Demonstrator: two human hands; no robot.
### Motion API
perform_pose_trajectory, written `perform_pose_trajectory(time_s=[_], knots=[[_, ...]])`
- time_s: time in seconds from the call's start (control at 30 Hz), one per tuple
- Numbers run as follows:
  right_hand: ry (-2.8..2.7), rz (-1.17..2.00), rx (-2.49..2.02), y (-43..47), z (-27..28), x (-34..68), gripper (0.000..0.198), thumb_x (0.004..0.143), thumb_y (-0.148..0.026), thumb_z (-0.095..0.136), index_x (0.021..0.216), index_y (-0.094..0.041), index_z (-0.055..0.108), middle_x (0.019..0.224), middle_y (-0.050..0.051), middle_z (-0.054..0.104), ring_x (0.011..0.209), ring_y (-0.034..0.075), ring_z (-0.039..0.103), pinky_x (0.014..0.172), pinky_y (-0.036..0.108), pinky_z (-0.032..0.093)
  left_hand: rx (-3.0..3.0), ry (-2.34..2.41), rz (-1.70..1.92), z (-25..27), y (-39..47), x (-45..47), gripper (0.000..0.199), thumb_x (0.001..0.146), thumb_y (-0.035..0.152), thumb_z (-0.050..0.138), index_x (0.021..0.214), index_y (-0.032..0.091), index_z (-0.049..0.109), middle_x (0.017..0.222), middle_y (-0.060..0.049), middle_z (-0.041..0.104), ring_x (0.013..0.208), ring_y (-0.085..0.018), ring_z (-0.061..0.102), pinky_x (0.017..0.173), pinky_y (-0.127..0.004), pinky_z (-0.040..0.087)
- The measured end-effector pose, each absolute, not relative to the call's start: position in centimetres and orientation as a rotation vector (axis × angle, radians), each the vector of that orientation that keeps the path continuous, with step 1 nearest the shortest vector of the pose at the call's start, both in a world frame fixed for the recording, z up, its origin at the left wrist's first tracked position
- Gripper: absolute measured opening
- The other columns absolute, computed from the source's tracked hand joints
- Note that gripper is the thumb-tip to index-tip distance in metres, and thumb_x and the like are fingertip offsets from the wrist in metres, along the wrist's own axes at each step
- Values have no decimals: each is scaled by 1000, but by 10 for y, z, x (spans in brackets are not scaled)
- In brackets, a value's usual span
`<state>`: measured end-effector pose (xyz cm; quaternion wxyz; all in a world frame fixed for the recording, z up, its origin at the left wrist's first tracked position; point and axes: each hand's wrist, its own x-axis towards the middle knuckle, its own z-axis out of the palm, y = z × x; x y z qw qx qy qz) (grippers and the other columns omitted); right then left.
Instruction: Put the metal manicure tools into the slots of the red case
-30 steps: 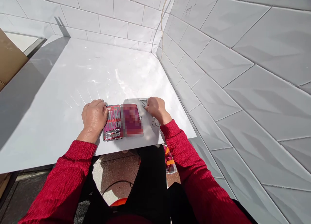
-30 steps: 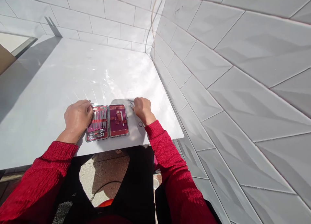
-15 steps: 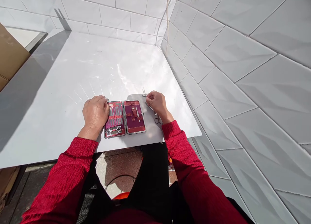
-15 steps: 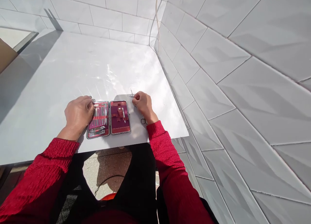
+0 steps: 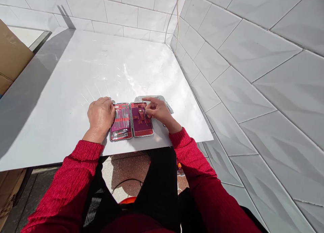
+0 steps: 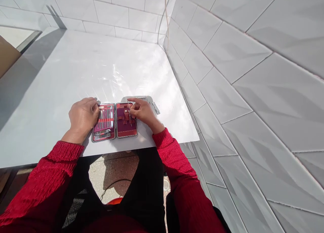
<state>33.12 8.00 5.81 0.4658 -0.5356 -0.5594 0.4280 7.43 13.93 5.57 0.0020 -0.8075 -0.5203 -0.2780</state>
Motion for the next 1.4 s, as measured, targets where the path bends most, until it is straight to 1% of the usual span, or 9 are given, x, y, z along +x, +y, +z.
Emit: perform_pose_trajectory(time_s=[0.07, 0.1, 0.2, 0.27, 0.57, 0.9, 1.1, 1.27, 1.4], knots=[[-1359, 1034, -1296, 81, 54, 332, 35, 80, -19, 70, 114, -24, 71, 63, -7, 60, 59, 12, 55, 62, 29, 50, -2530, -1631, -873, 55, 139, 74, 25, 95, 19, 46, 84, 23, 69, 111, -9, 78, 106, -28, 69, 90, -43, 49], [-1349, 1029, -1284, 82, 53, 333, 37, 80, -18, 70, 117, -25, 71, 63, -8, 60, 58, 12, 55, 62, 29, 50, -2528, -1631, -874, 55, 140, 74, 26, 95, 19, 46, 84, 23, 69, 112, -9, 78, 107, -28, 69, 90, -43, 49], [-1326, 1056, -1239, 81, 55, 333, 61, 78, -14, 70, 137, -26, 63, 65, -9, 61, 57, 13, 56, 61, 30, 50, -2527, -1626, -869, 55, 140, 74, 27, 96, 18, 45, 83, 23, 68, 112, -9, 78, 107, -29, 69, 90, -44, 50], [-1333, 1091, -1241, 80, 58, 333, 65, 77, -15, 69, 141, -24, 61, 66, -9, 61, 56, 13, 57, 59, 29, 50, -2525, -1624, -873, 54, 140, 74, 27, 96, 19, 45, 83, 23, 68, 112, -9, 78, 108, -29, 69, 90, -44, 50], [-1333, 1115, -1366, 77, 65, 331, 43, 81, -20, 67, 123, -25, 63, 60, -9, 61, 52, 14, 60, 50, 26, 46, -2535, -1646, -856, 56, 140, 75, 26, 95, 19, 44, 82, 23, 66, 110, -9, 77, 107, -29, 69, 90, -44, 49], [-1346, 936, -1430, 76, 58, 330, 29, 85, -16, 66, 112, -24, 66, 62, -8, 61, 53, 13, 59, 62, 29, 51, -2552, -1664, -871, 56, 140, 75, 26, 95, 19, 45, 84, 24, 68, 110, -8, 77, 104, -28, 68, 90, -44, 48], [-1396, 880, -1480, 75, 57, 329, 30, 86, -16, 68, 114, -24, 70, 65, -6, 63, 59, 14, 61, 66, 31, 51, -2560, -1639, -900, 56, 139, 75, 25, 94, 18, 46, 85, 24, 68, 107, -7, 77, 102, -28, 67, 89, -44, 48], [-1478, 806, -1512, 74, 58, 328, 31, 85, -17, 69, 116, -22, 72, 68, -5, 65, 64, 14, 61, 69, 31, 49, -2546, -1643, -891, 56, 139, 75, 26, 95, 18, 45, 83, 25, 67, 106, -7, 77, 101, -27, 67, 89, -44, 48], [-1549, 722, -1562, 73, 59, 327, 19, 88, -21, 70, 107, -20, 73, 69, -4, 66, 66, 14, 59, 69, 29, 44, -2548, -1646, -887, 55, 140, 75, 26, 95, 18, 45, 86, 24, 69, 110, -8, 77, 106, -28, 68, 92, -45, 49]])
